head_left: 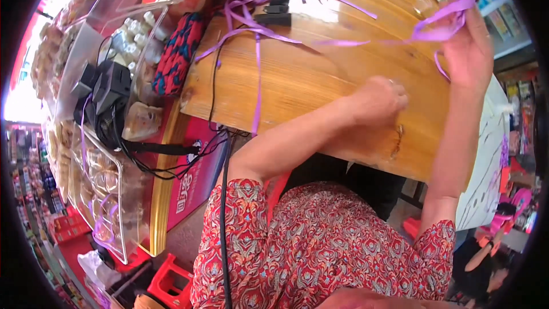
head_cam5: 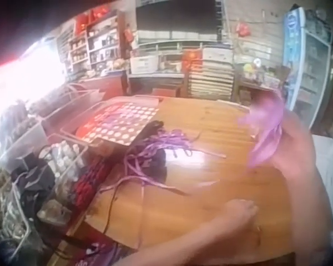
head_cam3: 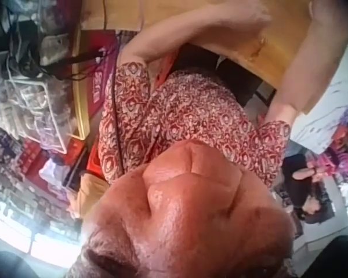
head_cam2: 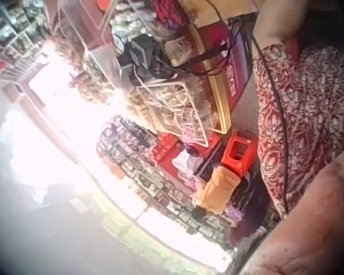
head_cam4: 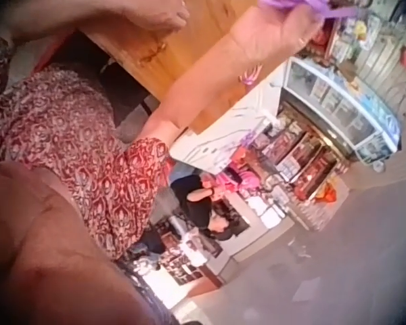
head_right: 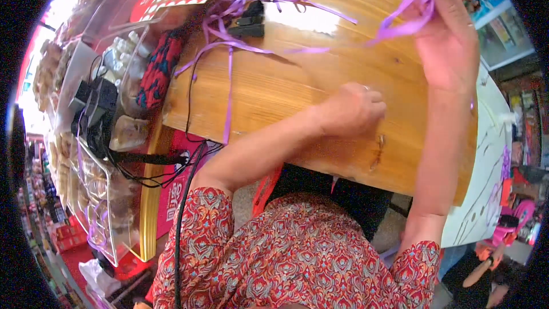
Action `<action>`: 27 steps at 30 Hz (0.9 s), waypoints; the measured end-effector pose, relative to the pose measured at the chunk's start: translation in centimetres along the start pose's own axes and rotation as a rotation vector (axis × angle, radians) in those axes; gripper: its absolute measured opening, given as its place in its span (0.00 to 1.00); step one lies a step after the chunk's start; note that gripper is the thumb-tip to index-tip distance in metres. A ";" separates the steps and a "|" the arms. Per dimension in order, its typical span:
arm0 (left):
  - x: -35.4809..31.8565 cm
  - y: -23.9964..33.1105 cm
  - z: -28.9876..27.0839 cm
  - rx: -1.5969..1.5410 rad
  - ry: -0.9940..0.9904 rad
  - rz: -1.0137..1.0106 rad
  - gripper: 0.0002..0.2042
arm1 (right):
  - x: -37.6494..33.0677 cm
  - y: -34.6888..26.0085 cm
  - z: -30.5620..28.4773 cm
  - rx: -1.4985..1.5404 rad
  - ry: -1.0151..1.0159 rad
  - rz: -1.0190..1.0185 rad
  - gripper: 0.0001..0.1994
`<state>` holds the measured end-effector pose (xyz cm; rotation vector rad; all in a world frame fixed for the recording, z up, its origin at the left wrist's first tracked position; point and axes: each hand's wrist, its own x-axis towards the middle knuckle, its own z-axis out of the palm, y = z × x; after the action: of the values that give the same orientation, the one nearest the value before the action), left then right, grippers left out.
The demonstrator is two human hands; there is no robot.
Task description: The person ties knots in purple ribbons by hand, handling them one at a time and placing each onto a growing pile.
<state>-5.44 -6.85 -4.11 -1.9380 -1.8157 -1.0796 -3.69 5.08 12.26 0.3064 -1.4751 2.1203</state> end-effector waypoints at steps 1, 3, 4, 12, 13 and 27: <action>-0.4 0.0 -0.2 0.046 -0.026 -0.058 0.04 | -0.2 0.3 -1.3 0.007 0.008 0.002 0.13; 0.0 0.4 -0.3 0.055 -0.053 -0.076 0.04 | -1.3 -0.7 -3.8 0.237 -0.238 0.220 0.15; 0.2 0.4 -0.3 0.026 0.015 -0.105 0.04 | -2.5 -0.7 -4.9 0.085 0.016 0.181 0.16; 1.5 0.1 -1.3 -0.635 0.181 -0.294 0.17 | -6.6 1.7 -6.4 -0.069 0.186 0.241 0.14; 1.7 0.1 -1.4 -1.089 0.141 -0.500 0.20 | -6.8 1.4 -7.2 -0.082 0.204 0.231 0.14; 0.7 -4.5 -6.6 -0.290 0.732 -0.964 0.26 | -10.3 0.7 -9.6 0.019 0.168 0.186 0.10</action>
<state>-11.90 -9.84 -0.44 -0.4570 -2.1538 -2.0492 5.53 10.68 3.23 -0.0038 -1.4329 2.2447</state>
